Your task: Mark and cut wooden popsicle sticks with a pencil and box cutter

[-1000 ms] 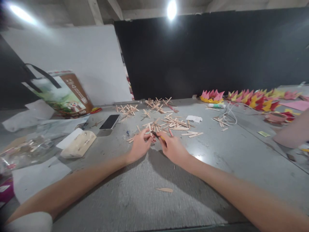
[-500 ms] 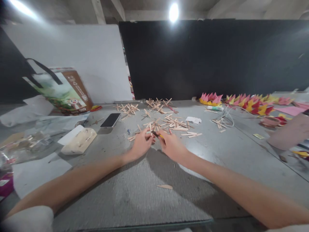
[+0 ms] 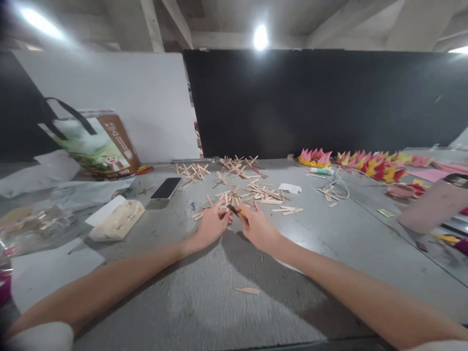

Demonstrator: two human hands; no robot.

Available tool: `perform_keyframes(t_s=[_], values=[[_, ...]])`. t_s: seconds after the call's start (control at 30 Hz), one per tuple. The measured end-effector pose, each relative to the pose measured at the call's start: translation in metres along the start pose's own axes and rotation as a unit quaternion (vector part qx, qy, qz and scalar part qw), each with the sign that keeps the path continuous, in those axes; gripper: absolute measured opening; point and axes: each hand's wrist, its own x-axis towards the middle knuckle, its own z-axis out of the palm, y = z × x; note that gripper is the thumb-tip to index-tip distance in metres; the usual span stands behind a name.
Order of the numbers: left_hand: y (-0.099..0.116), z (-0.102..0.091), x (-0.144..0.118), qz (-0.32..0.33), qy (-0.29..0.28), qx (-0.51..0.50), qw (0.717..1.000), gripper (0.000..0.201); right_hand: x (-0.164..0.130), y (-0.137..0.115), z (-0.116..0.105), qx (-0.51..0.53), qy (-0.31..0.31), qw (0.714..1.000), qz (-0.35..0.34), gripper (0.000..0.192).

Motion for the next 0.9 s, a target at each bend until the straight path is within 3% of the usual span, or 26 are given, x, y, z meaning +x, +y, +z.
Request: perform_keyframes(t_s=[0.1,0.3,0.53,0.73,0.9], values=[[0.001,0.0,-0.001,0.002,-0.006,0.014,1.0,0.02,-0.009,0.005,0.009,0.016,0.001,1.0,0.001,0.036],[0.0,0.002,0.0,-0.021,-0.019,-0.037,0.999,0.02,0.024,0.003,-0.026,-0.027,-0.071,0.997,-0.03,0.024],[-0.001,0.001,0.002,-0.018,0.002,-0.034,0.999,0.021,-0.004,0.005,0.016,-0.035,-0.016,0.999,-0.016,0.035],[0.001,0.003,0.002,-0.044,0.003,-0.069,0.997,0.025,0.02,0.007,-0.016,-0.04,-0.065,0.997,-0.014,0.024],[0.001,0.0,0.002,-0.031,0.006,-0.064,0.997,0.029,0.009,0.007,0.003,-0.015,-0.016,1.0,0.007,0.025]])
